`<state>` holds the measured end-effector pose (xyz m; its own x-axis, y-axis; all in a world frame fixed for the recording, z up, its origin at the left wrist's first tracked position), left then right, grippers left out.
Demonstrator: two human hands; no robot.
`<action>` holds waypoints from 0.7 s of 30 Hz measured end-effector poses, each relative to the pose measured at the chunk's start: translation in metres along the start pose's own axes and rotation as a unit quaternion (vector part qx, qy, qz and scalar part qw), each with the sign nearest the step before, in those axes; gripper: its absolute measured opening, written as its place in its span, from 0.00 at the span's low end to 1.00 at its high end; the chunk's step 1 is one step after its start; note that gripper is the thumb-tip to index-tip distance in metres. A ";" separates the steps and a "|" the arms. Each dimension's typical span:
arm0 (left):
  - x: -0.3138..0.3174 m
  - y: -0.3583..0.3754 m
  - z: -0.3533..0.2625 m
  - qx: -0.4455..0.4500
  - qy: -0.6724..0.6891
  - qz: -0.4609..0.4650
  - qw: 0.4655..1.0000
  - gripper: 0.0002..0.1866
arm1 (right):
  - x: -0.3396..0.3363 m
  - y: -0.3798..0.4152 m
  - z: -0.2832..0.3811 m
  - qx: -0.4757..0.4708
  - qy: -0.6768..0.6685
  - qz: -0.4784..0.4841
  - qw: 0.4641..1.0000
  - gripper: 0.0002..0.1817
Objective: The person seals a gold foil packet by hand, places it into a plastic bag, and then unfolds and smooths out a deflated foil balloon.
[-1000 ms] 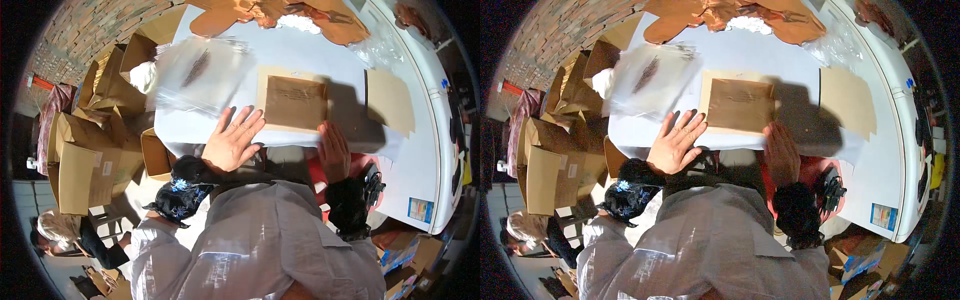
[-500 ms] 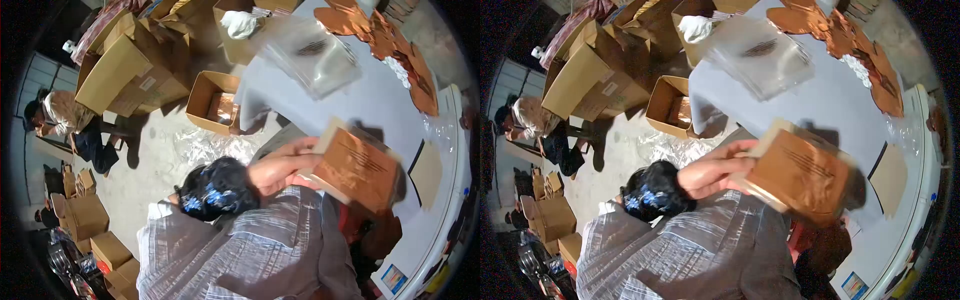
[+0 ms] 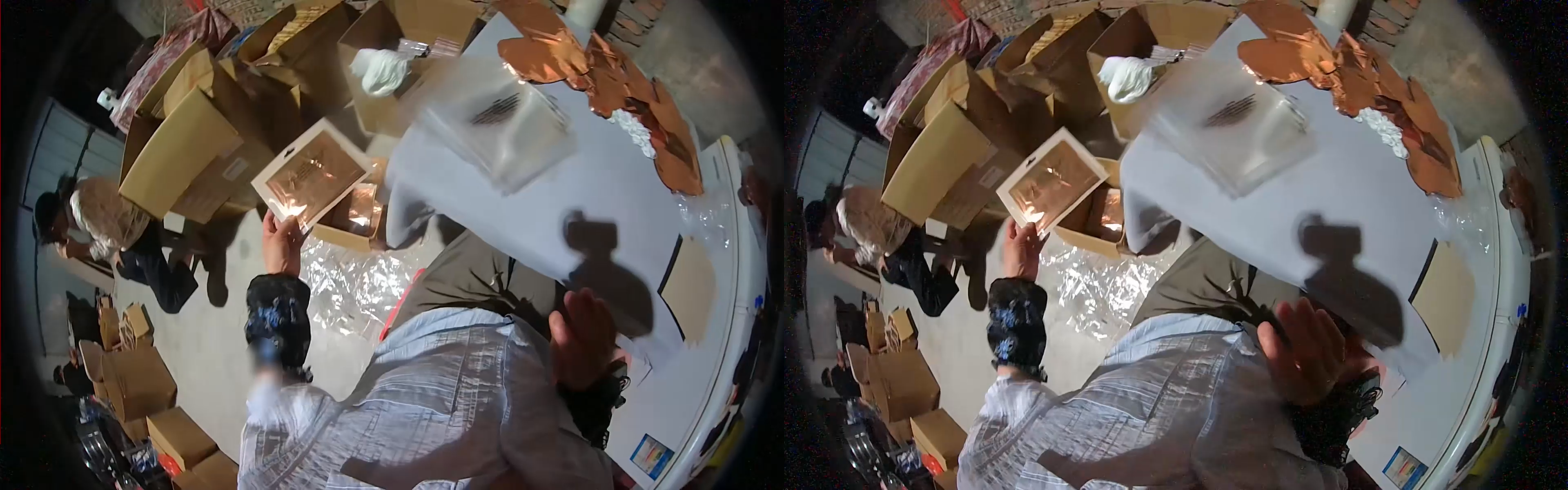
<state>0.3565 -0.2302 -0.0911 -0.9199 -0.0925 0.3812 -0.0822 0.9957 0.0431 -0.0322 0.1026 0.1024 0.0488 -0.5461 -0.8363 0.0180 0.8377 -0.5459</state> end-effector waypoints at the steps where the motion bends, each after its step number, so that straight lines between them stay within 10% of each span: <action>1: -0.005 -0.013 0.022 -0.029 0.000 -0.037 0.999 0.21 | 0.001 0.000 -0.001 0.012 0.002 0.003 1.000 0.09; 8: -0.101 -0.073 0.225 -0.231 -0.146 -0.166 0.948 0.25 | 0.026 0.013 -0.022 0.079 -0.018 0.009 0.997 0.12; 10: -0.122 -0.080 0.264 -0.305 -0.048 -0.093 0.947 0.43 | 0.025 0.011 -0.028 0.102 -0.035 0.032 0.994 0.15; 16: -0.059 -0.099 0.225 -0.186 -0.065 -0.005 0.980 0.24 | 0.032 0.010 -0.052 0.147 -0.077 -0.006 0.986 0.17; 21: 0.065 -0.101 0.082 0.079 -0.192 0.092 0.974 0.22 | 0.031 0.008 -0.084 0.170 -0.052 0.023 0.984 0.15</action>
<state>0.2732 -0.3360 -0.1467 -0.9977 0.0680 -0.0048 0.0679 0.9867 -0.1477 -0.1149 0.0917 0.0681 0.1580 -0.5182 -0.8405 0.3450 0.8265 -0.4448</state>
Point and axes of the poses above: each hand's wrist, its own y-axis away from the middle knuckle, its own x-axis out of the palm, z = x × y, the point moved 6 cm from there along -y, towards the middle knuckle, and after that the axes turned 9 degrees about x, right-handed, at the moved point
